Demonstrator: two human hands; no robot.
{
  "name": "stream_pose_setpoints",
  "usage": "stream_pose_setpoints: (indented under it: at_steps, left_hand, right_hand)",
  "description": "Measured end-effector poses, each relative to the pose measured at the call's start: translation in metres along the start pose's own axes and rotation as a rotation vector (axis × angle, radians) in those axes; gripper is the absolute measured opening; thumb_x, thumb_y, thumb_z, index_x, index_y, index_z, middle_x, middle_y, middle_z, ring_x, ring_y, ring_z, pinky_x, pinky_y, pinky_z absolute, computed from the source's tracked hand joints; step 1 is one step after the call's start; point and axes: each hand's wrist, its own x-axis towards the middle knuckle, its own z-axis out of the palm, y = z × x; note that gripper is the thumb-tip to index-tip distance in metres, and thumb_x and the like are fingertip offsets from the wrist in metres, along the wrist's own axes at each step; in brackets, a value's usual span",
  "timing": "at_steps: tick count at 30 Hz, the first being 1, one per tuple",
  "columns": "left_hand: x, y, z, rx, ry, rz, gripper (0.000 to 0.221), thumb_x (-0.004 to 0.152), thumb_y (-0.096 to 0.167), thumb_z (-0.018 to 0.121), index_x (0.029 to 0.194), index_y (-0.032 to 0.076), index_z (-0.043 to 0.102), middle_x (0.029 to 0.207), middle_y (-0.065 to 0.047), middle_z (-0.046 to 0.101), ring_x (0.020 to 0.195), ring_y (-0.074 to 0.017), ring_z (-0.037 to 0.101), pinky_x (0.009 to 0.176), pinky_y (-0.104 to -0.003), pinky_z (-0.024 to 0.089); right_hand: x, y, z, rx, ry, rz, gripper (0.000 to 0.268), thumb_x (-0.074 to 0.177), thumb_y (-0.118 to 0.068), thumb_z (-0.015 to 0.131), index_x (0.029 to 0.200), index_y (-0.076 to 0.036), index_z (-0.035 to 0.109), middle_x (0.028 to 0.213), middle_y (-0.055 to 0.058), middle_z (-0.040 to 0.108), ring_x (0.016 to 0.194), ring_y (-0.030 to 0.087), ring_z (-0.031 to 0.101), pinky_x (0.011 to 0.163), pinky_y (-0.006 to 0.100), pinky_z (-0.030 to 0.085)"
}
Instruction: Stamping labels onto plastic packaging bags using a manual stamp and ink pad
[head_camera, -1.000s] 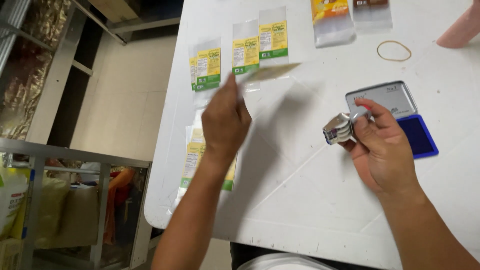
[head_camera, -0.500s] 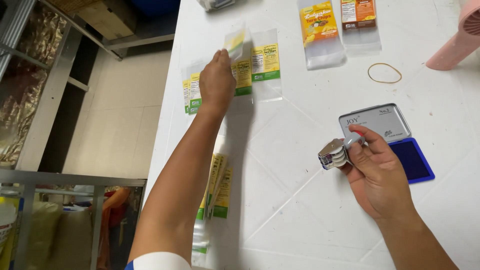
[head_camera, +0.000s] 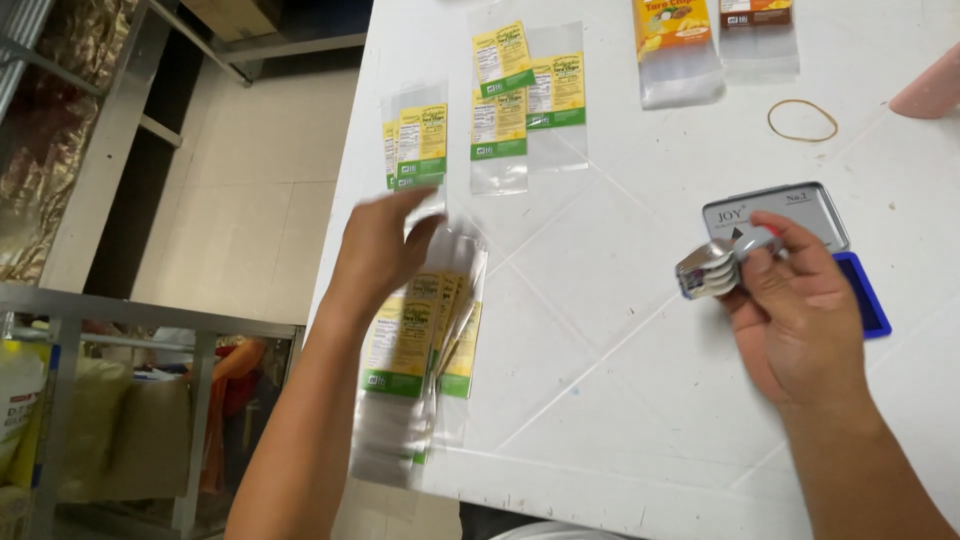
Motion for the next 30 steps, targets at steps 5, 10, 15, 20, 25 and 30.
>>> stream_pose_setpoints:
  at_steps: [5,10,15,20,25,30]
  left_hand:
    - [-0.121,0.01,-0.029,-0.105,-0.148,-0.008,0.037,0.093,0.02,0.068,0.127,0.006,0.07,0.125,-0.011,0.074,0.114,-0.0298,0.071,0.091,-0.042,0.055]
    - [-0.191,-0.004,-0.022,-0.023,-0.313,0.13,0.082,0.088,0.051,0.068,0.152,0.006,0.043,0.162,-0.016,0.04,0.154,-0.0412,0.025,0.118,-0.061,0.024]
    - [-0.212,-0.012,-0.009,0.053,-0.414,0.105,0.119,0.073,0.064,0.082,0.161,0.008,0.025,0.171,-0.018,0.013,0.158,-0.0392,0.007,0.119,-0.061,0.015]
    - [-0.219,-0.001,-0.022,0.062,-0.422,0.081,0.103,0.082,0.038,0.084,0.16,0.004,0.025,0.169,-0.021,0.019,0.156,-0.0409,0.012,0.119,-0.061,0.015]
    - [-0.227,0.002,-0.028,-0.061,-0.278,0.15,0.037,0.097,0.022,0.064,0.128,0.002,0.066,0.139,-0.016,0.064,0.141,-0.0398,0.048,0.119,-0.058,0.03]
    - [-0.232,0.002,-0.033,-0.064,0.083,0.223,0.029,0.093,0.005,0.073,0.121,0.001,0.068,0.124,-0.017,0.073,0.123,-0.0332,0.067,0.114,-0.052,0.048]
  right_hand:
    - [0.011,-0.022,-0.026,-0.069,0.129,-0.175,0.034,0.105,-0.002,0.065,0.133,-0.021,0.061,0.125,0.001,0.063,0.116,0.013,0.068,0.096,0.034,0.066]
    - [-0.003,-0.059,-0.057,-1.015,0.052,-0.781,0.034,0.131,0.014,0.055,0.162,0.004,0.048,0.138,0.022,0.069,0.118,0.023,0.06,0.095,0.031,0.036]
    - [-0.031,-0.063,-0.052,-1.122,-0.127,-0.799,0.033,0.122,0.023,0.056,0.155,0.022,0.05,0.136,0.038,0.06,0.123,0.042,0.061,0.114,0.045,0.049]
    - [-0.007,0.004,-0.089,-1.218,-0.127,-0.739,0.03,0.12,0.017,0.053,0.15,0.018,0.057,0.139,0.035,0.06,0.124,0.046,0.057,0.109,0.049,0.044]
    - [0.054,0.058,-0.166,-0.556,0.002,-0.372,0.022,0.118,-0.016,0.048,0.14,-0.021,0.048,0.14,-0.003,0.056,0.138,0.012,0.058,0.131,0.03,0.049]
    - [0.01,0.029,-0.118,-0.817,-0.026,-0.505,0.019,0.124,-0.01,0.043,0.142,-0.006,0.047,0.151,0.016,0.052,0.143,0.031,0.051,0.126,0.044,0.04]
